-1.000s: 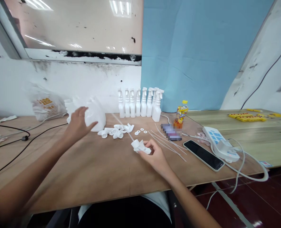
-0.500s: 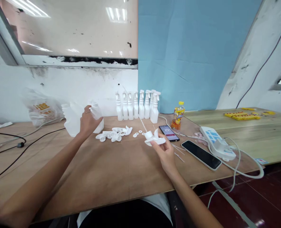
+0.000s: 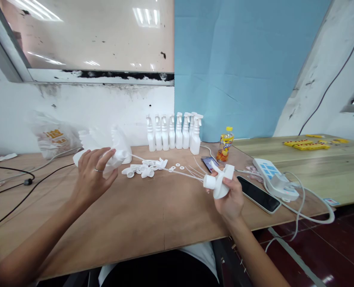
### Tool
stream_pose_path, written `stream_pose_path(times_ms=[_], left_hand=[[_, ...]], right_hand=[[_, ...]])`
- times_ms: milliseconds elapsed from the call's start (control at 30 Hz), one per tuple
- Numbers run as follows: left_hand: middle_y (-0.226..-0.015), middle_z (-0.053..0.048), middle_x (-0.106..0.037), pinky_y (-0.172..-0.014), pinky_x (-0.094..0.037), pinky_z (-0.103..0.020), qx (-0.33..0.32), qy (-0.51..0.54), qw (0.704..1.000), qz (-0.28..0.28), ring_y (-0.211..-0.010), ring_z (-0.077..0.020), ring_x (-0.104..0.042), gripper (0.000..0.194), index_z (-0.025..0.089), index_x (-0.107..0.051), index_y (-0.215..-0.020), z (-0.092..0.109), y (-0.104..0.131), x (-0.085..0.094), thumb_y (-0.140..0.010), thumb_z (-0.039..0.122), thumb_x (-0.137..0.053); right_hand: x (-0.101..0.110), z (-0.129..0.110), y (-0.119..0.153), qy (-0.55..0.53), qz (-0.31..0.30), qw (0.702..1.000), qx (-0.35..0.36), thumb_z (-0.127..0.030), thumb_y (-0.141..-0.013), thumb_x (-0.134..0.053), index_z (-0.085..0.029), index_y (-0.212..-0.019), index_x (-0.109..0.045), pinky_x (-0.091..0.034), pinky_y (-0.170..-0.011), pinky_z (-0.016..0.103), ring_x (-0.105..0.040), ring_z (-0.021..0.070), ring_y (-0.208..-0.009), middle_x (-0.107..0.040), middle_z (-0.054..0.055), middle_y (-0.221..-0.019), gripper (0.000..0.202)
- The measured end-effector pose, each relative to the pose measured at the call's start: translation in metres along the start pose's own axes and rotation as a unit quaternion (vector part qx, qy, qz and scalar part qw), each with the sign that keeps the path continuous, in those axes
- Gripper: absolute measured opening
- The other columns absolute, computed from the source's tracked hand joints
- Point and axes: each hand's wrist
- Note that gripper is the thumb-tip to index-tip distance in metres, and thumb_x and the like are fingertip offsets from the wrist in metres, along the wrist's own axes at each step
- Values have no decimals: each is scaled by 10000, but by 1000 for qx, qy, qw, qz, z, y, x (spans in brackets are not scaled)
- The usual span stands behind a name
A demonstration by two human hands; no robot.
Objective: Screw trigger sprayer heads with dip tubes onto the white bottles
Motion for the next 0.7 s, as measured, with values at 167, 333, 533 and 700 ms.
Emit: stream_pose_path(times_ms=[167, 333, 533, 700], left_hand=[[-1349, -158, -548, -1128, -316, -582, -21, 13, 1000, -11, -1265, -323, -512, 654, 256, -380, -1439, 13, 3, 3, -854, 117, -638], [-1364, -143, -536, -1151, -254, -615, -50, 56, 995, -71, -1271, -314, -518, 687, 284, -405, -1446, 46, 21, 21, -827, 88, -629], [-1249, -134, -598, -1102, -303, -620, -29, 70, 989, -130, -1150, -304, -574, 627, 253, -455, -1433, 67, 47, 24, -838, 121, -601], [-1268, -127, -621, -1098, -358, -523, -33, 168, 974, -146, -1163, -276, -551, 621, 159, -405, -1438, 79, 52, 19, -845, 124, -588]], right_hand=[[2, 8, 1, 42, -15, 999, -6, -323, -724, -643, -191, -819, -622, -448, -457, 258, -558, 147, -525, -635, 13, -717, 164], [-6, 13, 9, 66, -12, 995, -68, -358, -749, -667, -183, -856, -648, -458, -467, 259, -576, 158, -574, -653, 35, -772, 206], [-9, 19, 7, 49, -23, 997, -60, -374, -828, -683, -185, -898, -695, -542, -602, 332, -633, 201, -727, -688, 68, -952, 202], [-18, 32, 18, 78, -85, 986, -120, -363, -832, -734, -230, -1091, -645, -564, -681, 343, -661, 229, -852, -685, 65, -1038, 304]])
Point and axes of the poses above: each hand's wrist, its own y-axis away from the middle knuckle, its own x-axis out of the back of the hand, z = x × y
